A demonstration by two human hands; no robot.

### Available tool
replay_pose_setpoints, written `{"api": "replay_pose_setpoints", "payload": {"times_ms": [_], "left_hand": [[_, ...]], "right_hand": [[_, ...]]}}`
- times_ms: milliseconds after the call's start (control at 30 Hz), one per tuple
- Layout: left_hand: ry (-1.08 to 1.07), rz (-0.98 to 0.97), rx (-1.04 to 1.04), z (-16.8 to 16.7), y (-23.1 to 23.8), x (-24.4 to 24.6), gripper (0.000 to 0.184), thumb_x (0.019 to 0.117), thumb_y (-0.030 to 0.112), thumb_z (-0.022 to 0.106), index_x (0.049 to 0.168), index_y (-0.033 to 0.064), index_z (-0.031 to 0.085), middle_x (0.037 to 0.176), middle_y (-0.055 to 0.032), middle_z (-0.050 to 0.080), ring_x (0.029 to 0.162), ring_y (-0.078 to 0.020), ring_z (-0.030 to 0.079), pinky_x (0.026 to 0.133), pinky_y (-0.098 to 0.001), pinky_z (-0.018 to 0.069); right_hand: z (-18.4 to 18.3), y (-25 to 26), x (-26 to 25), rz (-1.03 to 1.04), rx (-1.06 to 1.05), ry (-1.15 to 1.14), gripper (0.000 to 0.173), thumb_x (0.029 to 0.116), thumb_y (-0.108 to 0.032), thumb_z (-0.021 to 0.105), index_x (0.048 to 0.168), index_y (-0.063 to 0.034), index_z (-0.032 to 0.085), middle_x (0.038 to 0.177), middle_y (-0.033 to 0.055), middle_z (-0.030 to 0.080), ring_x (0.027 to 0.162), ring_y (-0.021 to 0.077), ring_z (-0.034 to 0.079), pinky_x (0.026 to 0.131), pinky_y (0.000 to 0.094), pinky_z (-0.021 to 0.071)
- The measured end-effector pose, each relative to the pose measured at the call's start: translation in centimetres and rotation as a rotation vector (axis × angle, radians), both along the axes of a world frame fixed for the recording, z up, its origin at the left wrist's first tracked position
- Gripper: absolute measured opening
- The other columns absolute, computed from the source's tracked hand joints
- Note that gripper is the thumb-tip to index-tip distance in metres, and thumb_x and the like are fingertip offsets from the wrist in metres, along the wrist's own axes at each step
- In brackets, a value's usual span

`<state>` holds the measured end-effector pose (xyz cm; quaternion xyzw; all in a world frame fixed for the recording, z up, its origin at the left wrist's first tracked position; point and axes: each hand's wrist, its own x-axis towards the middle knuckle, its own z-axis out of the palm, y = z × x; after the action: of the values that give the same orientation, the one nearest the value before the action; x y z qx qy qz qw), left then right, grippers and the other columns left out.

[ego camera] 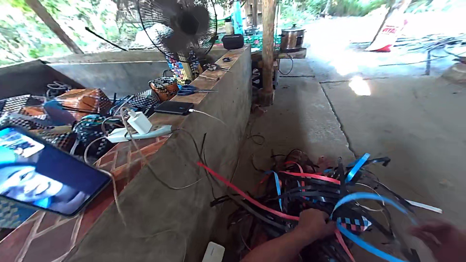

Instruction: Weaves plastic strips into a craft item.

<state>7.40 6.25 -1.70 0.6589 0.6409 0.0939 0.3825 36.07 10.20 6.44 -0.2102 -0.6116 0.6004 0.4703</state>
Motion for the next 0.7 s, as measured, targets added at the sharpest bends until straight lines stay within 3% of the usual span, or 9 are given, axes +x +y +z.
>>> {"api": "replay_pose_setpoints", "payload": {"times_ms": [67,133,200,267,333,400,467,567,700], "left_hand": [[-0.034,0.02,0.013,0.5,-0.3,-0.1,0.044,0.1054,0.037,0.05,0.122,0.0023,0.07,0.121,-0.0216,0.071,0.119,-0.0388,0.066,0.098,-0.0634,0.0496],[-0.113,0.072,0.122,-0.1,-1.1,-0.6,0.042,0.1018,0.037,0.059,0.121,0.0014,0.07,0.121,-0.0214,0.071,0.119,-0.0373,0.066,0.101,-0.0612,0.0504],[-0.151,0.096,0.302,-0.7,-2.1,-1.2,0.039,0.0976,0.032,0.067,0.119,-0.0006,0.07,0.122,-0.0223,0.069,0.119,-0.0376,0.064,0.104,-0.0557,0.0494],[-0.101,0.133,0.347,1.4,-3.9,-2.0,0.042,0.0951,0.036,0.069,0.12,0.001,0.071,0.132,-0.0222,0.063,0.13,-0.0412,0.053,0.112,-0.0568,0.0404],[-0.087,0.101,0.391,2.9,-6.1,-2.8,0.037,0.0982,0.035,0.065,0.115,0.0032,0.075,0.13,-0.0206,0.064,0.131,-0.0417,0.051,0.112,-0.0576,0.0383],[-0.193,-0.002,0.502,3.4,-7.9,-3.1,0.03,0.1038,0.024,0.058,0.107,0.0006,0.077,0.113,-0.0194,0.074,0.116,-0.0357,0.067,0.107,-0.0514,0.0483],[-0.395,-0.073,0.603,3.0,-8.0,-2.6,0.028,0.1052,0.012,0.053,0.106,-0.0053,0.075,0.104,-0.0188,0.076,0.102,-0.0283,0.074,0.098,-0.0442,0.0558],[-0.316,0.012,0.569,1.5,-5.6,-2.0,0.026,0.103,0.013,0.056,0.115,-0.0016,0.073,0.117,-0.0191,0.071,0.116,-0.0313,0.066,0.105,-0.046,0.0512],[-0.177,0.157,0.161,-0.1,-1.2,-1.5,0.045,0.1061,0.033,0.055,0.133,-0.0028,0.059,0.137,-0.0257,0.059,0.131,-0.038,0.056,0.112,-0.051,0.044]], "right_hand": [[-3.0,-0.8,-2.5,0.093,0.074,-0.216,0.051,0.0963,-0.049,0.065,0.13,-0.0099,0.064,0.129,0.0039,0.068,0.122,0.017,0.063,0.108,0.0395,0.0512],[-4.6,-2.7,-6.3,0.129,0.133,-0.465,0.087,0.0851,-0.054,0.072,0.144,0.0062,0.048,0.146,0.0179,0.056,0.136,0.0233,0.053,0.113,0.0412,0.045],[-6.8,-4.0,-9.5,0.086,0.193,-0.622,0.097,0.0761,-0.037,0.083,0.149,0.0115,0.041,0.153,0.0299,0.043,0.143,0.0372,0.044,0.117,0.0492,0.0393],[-9.5,-5.0,-11.3,0.009,0.302,-0.704,0.103,0.0749,-0.038,0.086,0.15,0.0142,0.038,0.158,0.0355,0.033,0.146,0.0483,0.036,0.119,0.0578,0.034],[-12.2,-5.1,-12.1,-0.059,0.425,-0.747,0.104,0.079,-0.052,0.078,0.15,0.0135,0.04,0.159,0.0363,0.03,0.148,0.0526,0.03,0.121,0.0637,0.0256],[-13.4,-5.5,-12.4,-0.085,0.477,-0.812,0.096,0.0876,-0.056,0.068,0.151,0.011,0.041,0.16,0.0356,0.029,0.149,0.0549,0.026,0.12,0.0698,0.0191],[-13.9,-6.0,-12.9,-0.122,0.512,-0.866,0.092,0.0944,-0.064,0.053,0.15,0.0079,0.044,0.16,0.0342,0.03,0.149,0.0548,0.026,0.118,0.0721,0.0192],[-12.7,-6.8,-13.5,-0.118,0.457,-0.864,0.074,0.0934,-0.048,0.064,0.143,0.0075,0.054,0.159,0.0338,0.033,0.15,0.0547,0.025,0.12,0.0722,0.0172],[-13.5,-7.3,-13.5,-0.195,0.483,-0.835,0.06,0.094,-0.036,0.069,0.132,0.0103,0.063,0.151,0.0349,0.045,0.144,0.055,0.036,0.119,0.0679,0.0264]]}}
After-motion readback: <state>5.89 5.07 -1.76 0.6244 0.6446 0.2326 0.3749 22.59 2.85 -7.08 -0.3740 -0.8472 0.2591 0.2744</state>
